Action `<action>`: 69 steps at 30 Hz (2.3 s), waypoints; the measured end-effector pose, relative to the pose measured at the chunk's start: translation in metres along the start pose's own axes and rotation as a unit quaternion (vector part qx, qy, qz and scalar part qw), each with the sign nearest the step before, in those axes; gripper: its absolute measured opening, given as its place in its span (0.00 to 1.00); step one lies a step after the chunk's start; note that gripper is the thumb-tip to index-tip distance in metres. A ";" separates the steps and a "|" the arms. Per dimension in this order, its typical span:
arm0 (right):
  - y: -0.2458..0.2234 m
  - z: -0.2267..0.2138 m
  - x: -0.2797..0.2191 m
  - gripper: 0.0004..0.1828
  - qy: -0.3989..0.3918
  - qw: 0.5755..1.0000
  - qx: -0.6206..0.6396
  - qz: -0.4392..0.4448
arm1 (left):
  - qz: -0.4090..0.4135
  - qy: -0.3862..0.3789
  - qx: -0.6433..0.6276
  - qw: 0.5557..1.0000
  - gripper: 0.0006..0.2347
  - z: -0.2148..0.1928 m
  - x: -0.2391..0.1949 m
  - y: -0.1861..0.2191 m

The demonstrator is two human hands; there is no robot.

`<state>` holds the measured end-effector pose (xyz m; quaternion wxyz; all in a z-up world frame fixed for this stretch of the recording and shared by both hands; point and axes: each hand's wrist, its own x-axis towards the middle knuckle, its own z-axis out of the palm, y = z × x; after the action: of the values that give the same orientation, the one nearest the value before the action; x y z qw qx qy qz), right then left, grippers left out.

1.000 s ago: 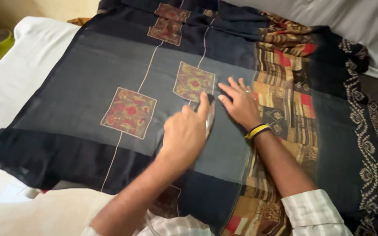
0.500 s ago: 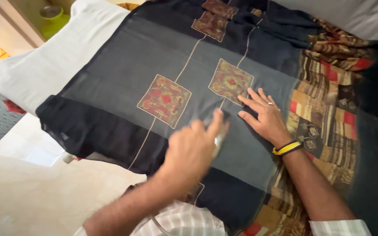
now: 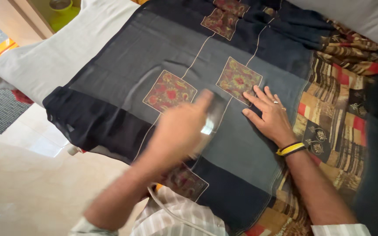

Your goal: The person irons a large dark patterned fabric on an ironing board, moving the iron across its surface while adjusting and smoothing the material by hand.

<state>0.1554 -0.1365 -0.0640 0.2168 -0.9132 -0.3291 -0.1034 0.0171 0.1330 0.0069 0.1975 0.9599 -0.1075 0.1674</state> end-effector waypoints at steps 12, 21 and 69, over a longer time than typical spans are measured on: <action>-0.001 -0.003 -0.004 0.27 0.008 1.000 0.000 0.008 | -0.166 -0.044 0.171 0.970 0.15 -0.022 0.004 -0.049; 0.001 0.000 0.000 0.29 0.007 1.000 -0.013 0.002 | -0.179 0.048 0.065 0.980 0.23 -0.046 -0.005 -0.077; 0.007 0.009 0.043 0.32 0.011 1.000 -0.015 0.013 | -0.118 0.074 0.052 0.989 0.22 0.028 0.149 -0.214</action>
<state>0.1928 -0.1132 -0.0602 0.2076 -0.9194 -0.3136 -0.1153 0.2208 0.2925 -0.0369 0.1732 0.9598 0.0302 0.2188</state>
